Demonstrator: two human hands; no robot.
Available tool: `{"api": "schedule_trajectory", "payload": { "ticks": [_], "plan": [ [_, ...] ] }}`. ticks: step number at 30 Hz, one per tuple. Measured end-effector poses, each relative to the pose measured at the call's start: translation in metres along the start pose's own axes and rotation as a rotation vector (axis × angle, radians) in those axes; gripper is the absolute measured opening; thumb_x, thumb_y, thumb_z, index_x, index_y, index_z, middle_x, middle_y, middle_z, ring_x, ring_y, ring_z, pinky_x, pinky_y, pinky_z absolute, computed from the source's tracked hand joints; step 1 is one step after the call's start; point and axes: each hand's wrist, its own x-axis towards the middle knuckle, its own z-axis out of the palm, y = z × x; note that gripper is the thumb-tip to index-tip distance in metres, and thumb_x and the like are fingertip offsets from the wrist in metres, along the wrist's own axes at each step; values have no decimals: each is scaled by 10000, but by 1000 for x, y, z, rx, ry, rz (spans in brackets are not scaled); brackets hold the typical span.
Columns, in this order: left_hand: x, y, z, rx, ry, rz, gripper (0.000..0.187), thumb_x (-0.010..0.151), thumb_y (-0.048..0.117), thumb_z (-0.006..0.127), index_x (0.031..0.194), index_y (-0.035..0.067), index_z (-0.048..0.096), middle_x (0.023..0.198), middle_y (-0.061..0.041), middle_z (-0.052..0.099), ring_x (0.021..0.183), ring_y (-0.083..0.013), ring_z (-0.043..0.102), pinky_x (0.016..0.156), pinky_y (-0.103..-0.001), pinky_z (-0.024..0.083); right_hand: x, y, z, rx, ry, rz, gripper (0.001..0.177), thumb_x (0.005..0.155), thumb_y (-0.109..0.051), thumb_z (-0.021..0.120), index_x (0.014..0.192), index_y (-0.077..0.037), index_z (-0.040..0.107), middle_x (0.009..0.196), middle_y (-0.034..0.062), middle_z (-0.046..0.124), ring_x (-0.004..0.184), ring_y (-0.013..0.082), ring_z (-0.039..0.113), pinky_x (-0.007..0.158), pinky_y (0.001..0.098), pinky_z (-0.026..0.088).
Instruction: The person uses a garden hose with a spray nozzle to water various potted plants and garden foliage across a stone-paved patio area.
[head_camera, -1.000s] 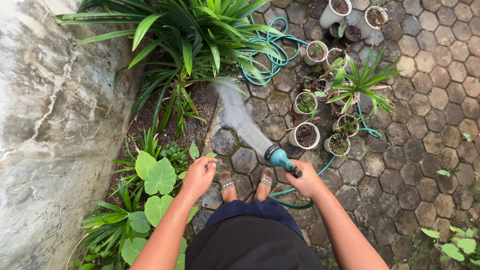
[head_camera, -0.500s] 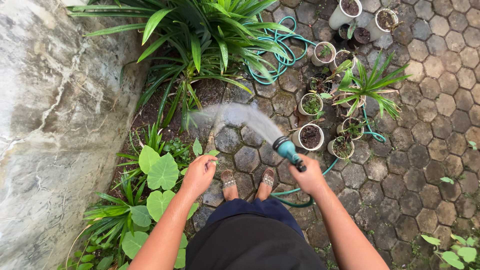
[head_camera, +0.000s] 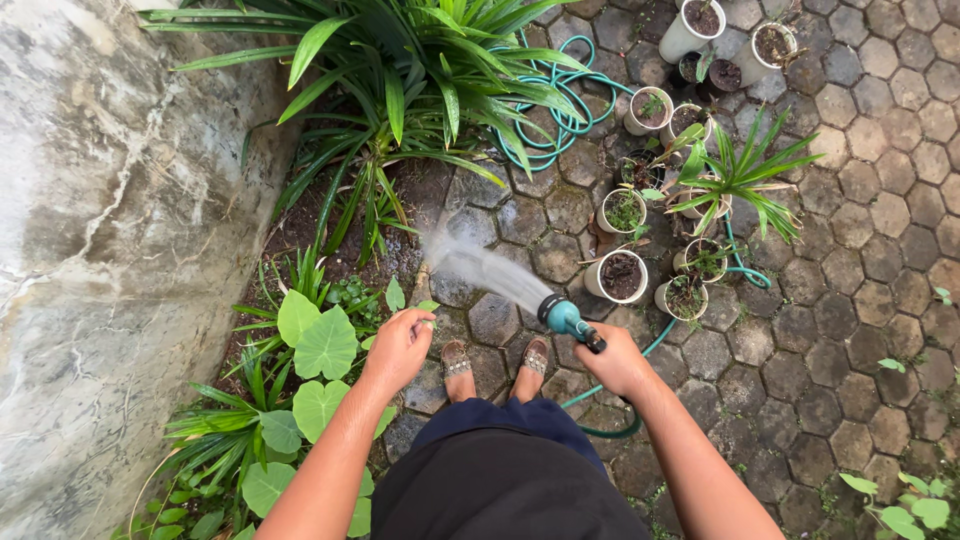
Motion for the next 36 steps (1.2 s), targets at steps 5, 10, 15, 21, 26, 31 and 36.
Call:
{"api": "schedule_trajectory", "payload": {
  "ticks": [5, 10, 15, 21, 26, 31, 36],
  "plan": [
    [-1, -1, 1, -2, -15, 0, 227, 919, 172, 630, 1089, 42, 705, 852, -88, 629, 710, -201, 596, 700, -353, 514, -2, 7, 5, 164, 162, -4, 157, 804, -165, 658, 844, -14, 644, 621, 105, 606, 590, 183, 538, 594, 381, 485],
    [0, -2, 4, -2, -20, 12, 229, 921, 174, 627, 1094, 45, 704, 845, -78, 623, 699, -192, 594, 688, -346, 512, -4, 4, 10, 126, 244, -108, 138, 803, -158, 670, 837, -27, 645, 626, 90, 614, 571, 173, 569, 598, 354, 493],
    [0, 0, 4, 0, -30, -1, 234, 922, 182, 631, 1101, 53, 711, 837, -79, 619, 688, -193, 584, 683, -348, 504, -10, -4, 15, 175, 361, -135, 141, 840, -167, 688, 851, -32, 646, 634, 100, 607, 576, 175, 557, 586, 361, 489],
    [0, -3, 6, -18, -38, 9, 237, 925, 181, 631, 1106, 49, 708, 852, -76, 626, 699, -192, 589, 691, -345, 510, -11, 0, 9, 188, 470, -135, 144, 850, -169, 684, 915, -43, 667, 644, 99, 620, 581, 166, 568, 595, 353, 494],
    [6, -5, 12, -3, -57, 23, 242, 912, 176, 639, 1101, 46, 714, 864, -79, 644, 711, -193, 606, 708, -342, 519, -17, 19, 4, 172, 316, -162, 158, 805, -171, 690, 889, -38, 675, 673, 77, 656, 599, 155, 612, 617, 352, 513],
    [16, -4, 27, 5, -90, 81, 233, 915, 174, 639, 1088, 40, 721, 864, -88, 650, 728, -196, 615, 714, -339, 524, -33, 45, 9, 178, 261, -17, 178, 804, -171, 677, 908, -27, 675, 660, 110, 638, 602, 176, 575, 618, 363, 514],
    [29, 4, 44, 4, -131, 112, 232, 915, 173, 643, 1085, 41, 729, 865, -91, 664, 737, -189, 621, 711, -336, 520, -54, 75, 8, 244, 384, 53, 221, 792, -197, 690, 949, -41, 687, 663, 79, 660, 613, 137, 588, 615, 349, 514]
  ]
}}
